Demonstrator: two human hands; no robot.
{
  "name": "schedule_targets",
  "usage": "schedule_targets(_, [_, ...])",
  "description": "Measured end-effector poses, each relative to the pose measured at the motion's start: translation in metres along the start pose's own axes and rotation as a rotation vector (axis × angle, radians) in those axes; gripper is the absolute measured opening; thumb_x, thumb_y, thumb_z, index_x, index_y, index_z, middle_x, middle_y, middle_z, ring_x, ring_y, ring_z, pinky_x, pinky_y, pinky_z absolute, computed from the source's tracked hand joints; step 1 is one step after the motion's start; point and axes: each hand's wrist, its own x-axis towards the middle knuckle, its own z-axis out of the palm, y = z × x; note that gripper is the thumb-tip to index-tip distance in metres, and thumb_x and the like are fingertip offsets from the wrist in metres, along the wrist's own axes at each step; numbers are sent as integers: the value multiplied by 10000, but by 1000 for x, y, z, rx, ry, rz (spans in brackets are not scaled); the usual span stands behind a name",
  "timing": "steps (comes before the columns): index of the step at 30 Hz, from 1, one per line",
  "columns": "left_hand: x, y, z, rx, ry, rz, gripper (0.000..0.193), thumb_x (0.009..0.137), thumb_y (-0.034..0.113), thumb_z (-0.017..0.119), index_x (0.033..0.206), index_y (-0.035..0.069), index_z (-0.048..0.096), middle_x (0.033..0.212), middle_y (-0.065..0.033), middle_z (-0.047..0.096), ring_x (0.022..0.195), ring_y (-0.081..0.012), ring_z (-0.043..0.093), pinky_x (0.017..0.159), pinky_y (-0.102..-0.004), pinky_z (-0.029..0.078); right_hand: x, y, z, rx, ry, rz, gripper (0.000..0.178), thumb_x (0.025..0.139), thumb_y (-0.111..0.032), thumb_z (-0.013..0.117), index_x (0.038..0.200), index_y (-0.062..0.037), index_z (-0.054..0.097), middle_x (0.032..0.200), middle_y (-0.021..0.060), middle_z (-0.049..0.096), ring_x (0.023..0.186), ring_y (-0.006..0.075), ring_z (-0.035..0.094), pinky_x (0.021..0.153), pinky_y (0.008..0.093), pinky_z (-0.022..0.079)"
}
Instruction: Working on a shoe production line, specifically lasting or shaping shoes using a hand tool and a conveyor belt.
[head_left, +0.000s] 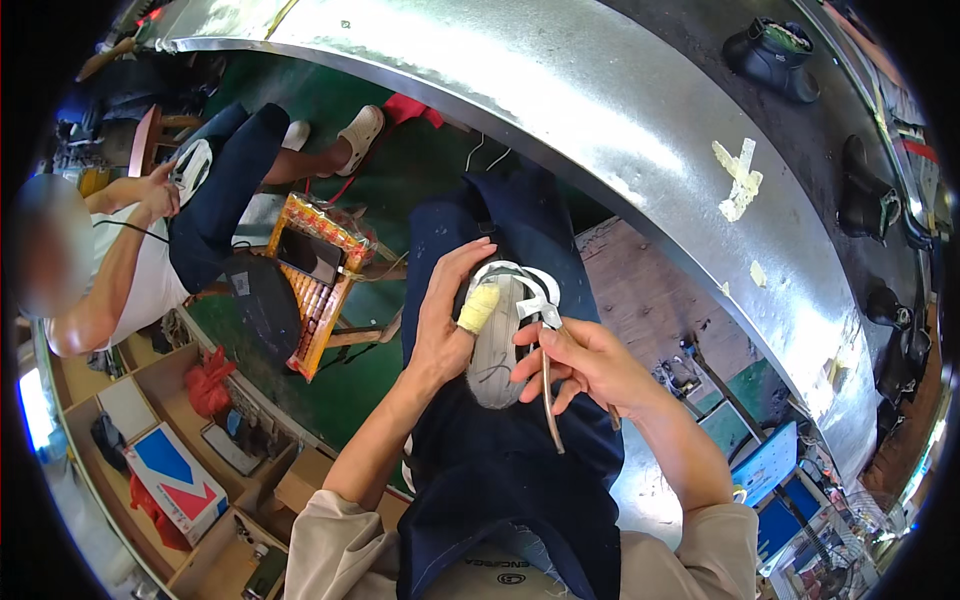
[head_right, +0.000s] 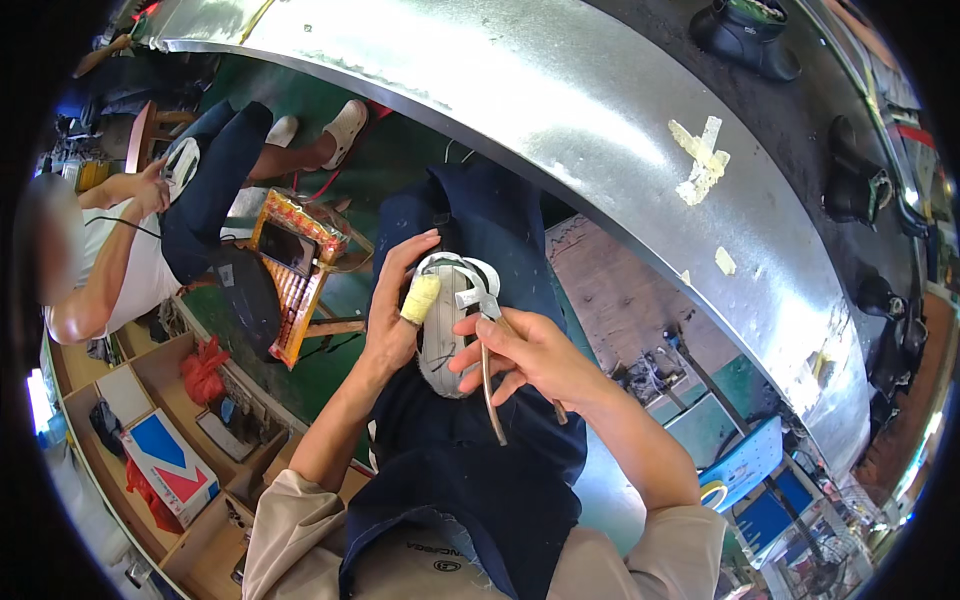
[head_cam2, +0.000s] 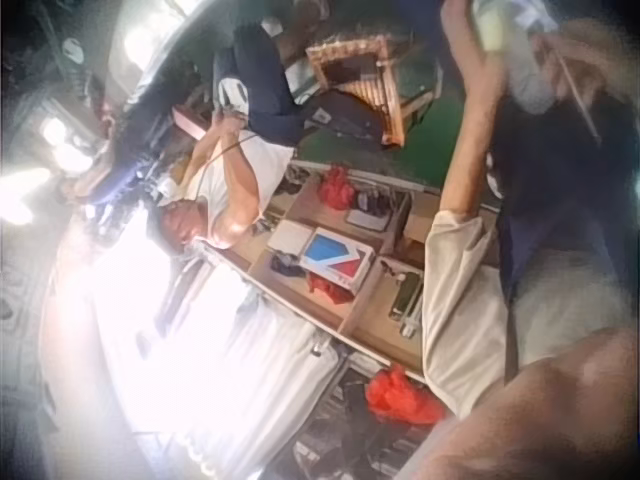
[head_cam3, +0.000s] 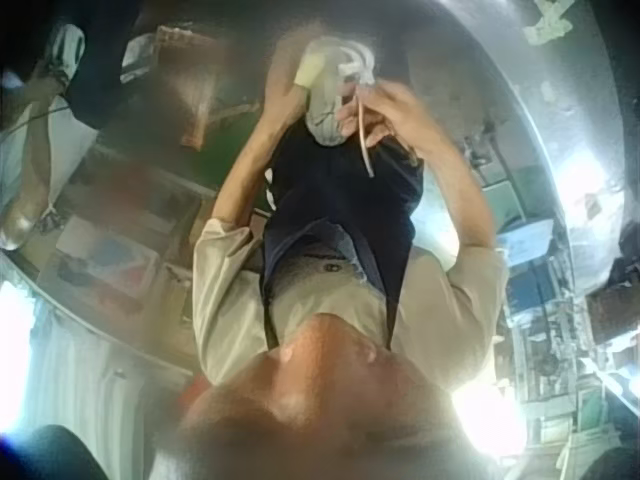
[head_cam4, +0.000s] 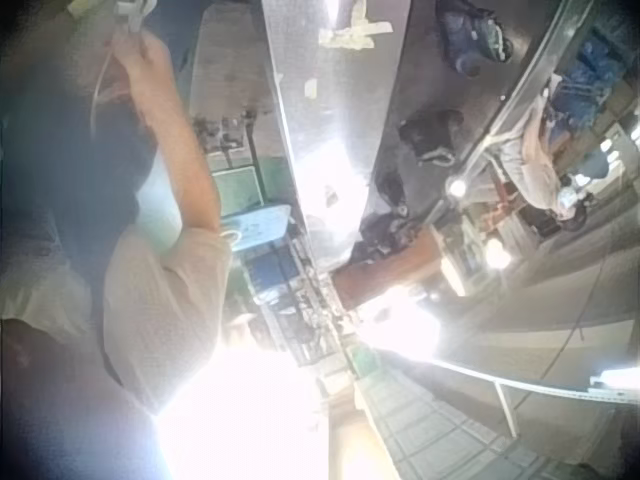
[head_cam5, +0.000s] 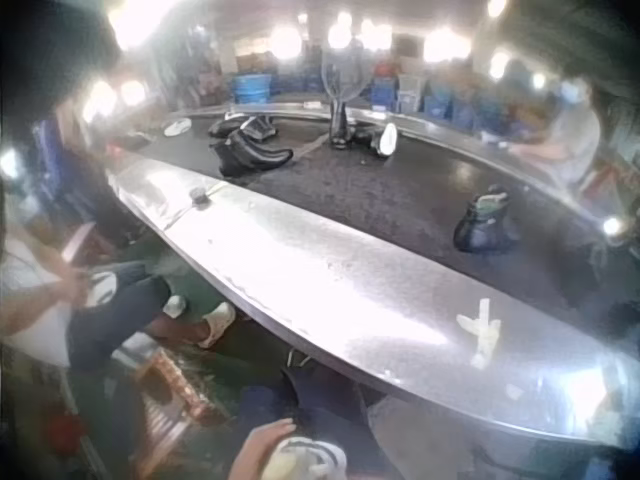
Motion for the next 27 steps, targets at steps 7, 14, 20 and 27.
schedule_targets(7, [-2, 5, 4, 85, -10, 89, 478, 900, 138, 667, 1365, 48, 602, 1422, -174, 594, 1381, -365, 507, 1170, -444, 370, 1, -1, 4, -32, 55, -48, 390, 1107, -345, 491, 1283, -8, 578, 907, 106, 714, 714, 168, 720, 564, 289, 555])
schedule_targets(14, [-2, 1, 6, 69, 58, 73, 441, 886, 75, 653, 1324, 29, 633, 1388, -181, 614, 1316, -349, 568, 1119, -419, 430, 29, 47, 35, -538, 530, -406, 307, 1091, -286, 528, 1131, 17, 560, 773, 99, 693, 612, 174, 676, 584, 358, 518])
schedule_targets(20, [-5, 5, 9, 71, 69, 114, 438, 873, 23, 661, 1312, 29, 646, 1381, -175, 618, 1304, -323, 581, 1100, -393, 446, -3, -17, 23, -268, 164, 3, 385, 1113, -290, 464, 1357, -4, 550, 841, 66, 697, 640, 128, 671, 509, 249, 505])
schedule_targets(27, [-1, -10, 13, -9, 121, 71, 398, 910, 6, 669, 1307, 38, 649, 1374, -152, 615, 1257, -263, 603, 1026, -350, 488, 42, 46, 26, -685, 502, -334, 349, 1076, -335, 532, 1027, 10, 511, 710, 196, 677, 657, 388, 695, 615, 495, 526])
